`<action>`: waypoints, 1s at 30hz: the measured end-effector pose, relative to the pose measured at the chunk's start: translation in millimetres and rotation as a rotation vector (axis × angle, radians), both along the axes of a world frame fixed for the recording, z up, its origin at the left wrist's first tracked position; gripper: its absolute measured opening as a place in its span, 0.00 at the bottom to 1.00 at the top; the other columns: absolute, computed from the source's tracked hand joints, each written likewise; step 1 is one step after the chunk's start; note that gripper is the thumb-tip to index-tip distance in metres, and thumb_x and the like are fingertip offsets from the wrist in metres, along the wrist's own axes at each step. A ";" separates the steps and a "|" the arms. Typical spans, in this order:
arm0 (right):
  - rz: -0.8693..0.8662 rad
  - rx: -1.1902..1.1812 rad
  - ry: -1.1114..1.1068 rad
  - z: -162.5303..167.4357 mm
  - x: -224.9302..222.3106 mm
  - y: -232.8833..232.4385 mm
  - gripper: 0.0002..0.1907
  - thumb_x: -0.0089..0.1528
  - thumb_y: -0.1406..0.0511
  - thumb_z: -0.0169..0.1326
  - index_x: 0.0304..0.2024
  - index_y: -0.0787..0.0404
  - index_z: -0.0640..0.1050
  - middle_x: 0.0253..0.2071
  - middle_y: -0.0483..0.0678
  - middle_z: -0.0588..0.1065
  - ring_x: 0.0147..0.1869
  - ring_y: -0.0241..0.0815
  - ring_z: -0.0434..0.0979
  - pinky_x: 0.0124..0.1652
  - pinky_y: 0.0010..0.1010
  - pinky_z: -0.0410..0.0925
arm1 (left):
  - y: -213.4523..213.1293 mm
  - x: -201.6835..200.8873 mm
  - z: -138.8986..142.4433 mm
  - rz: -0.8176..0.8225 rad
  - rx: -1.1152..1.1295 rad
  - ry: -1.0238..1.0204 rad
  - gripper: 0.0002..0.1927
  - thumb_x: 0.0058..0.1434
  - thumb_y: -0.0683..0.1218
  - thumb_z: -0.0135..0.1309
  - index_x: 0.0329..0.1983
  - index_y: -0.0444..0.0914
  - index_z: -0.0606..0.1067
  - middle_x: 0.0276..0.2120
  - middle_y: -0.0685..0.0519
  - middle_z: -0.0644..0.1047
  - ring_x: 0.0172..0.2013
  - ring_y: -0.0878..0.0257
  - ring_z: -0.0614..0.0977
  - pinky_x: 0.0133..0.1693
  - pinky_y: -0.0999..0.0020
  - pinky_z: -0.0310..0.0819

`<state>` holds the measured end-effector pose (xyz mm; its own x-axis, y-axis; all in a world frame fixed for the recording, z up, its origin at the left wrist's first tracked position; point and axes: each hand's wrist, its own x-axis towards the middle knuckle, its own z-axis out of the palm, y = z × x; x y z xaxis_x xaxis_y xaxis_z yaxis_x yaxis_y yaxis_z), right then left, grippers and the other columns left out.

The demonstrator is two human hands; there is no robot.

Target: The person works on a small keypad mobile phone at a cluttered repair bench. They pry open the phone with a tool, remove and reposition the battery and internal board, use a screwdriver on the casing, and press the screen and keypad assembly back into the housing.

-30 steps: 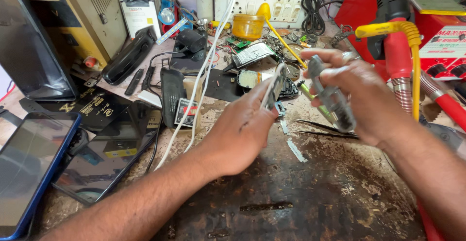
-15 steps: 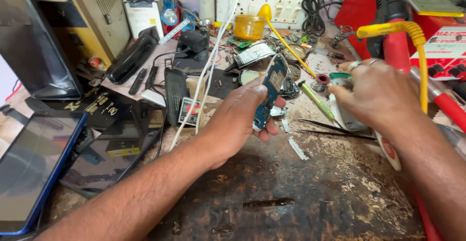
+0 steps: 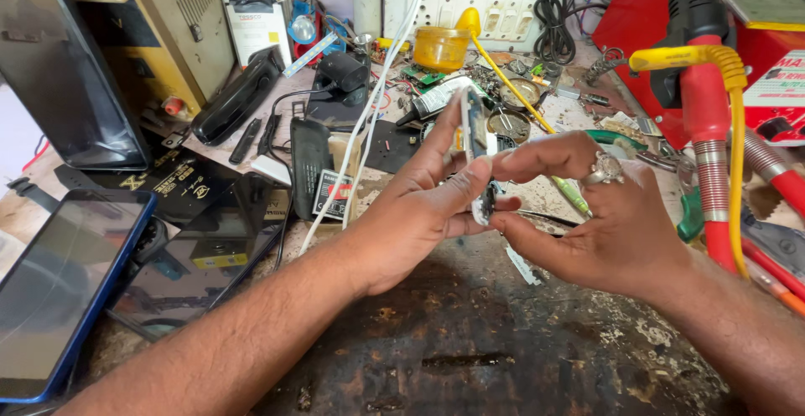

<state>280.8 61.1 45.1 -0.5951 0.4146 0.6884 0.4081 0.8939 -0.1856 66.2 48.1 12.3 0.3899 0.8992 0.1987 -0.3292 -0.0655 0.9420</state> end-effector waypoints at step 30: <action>-0.015 -0.039 0.007 8.0 5.0 5.3 0.21 0.56 0.68 0.66 0.51 0.63 0.77 0.55 0.57 0.75 0.51 0.41 0.83 0.50 0.32 0.76 | -0.4 -7.9 18.3 0.354 0.205 0.003 0.48 0.64 0.44 0.56 0.76 0.52 0.38 0.54 0.43 0.74 0.49 0.59 0.80 0.47 0.59 0.84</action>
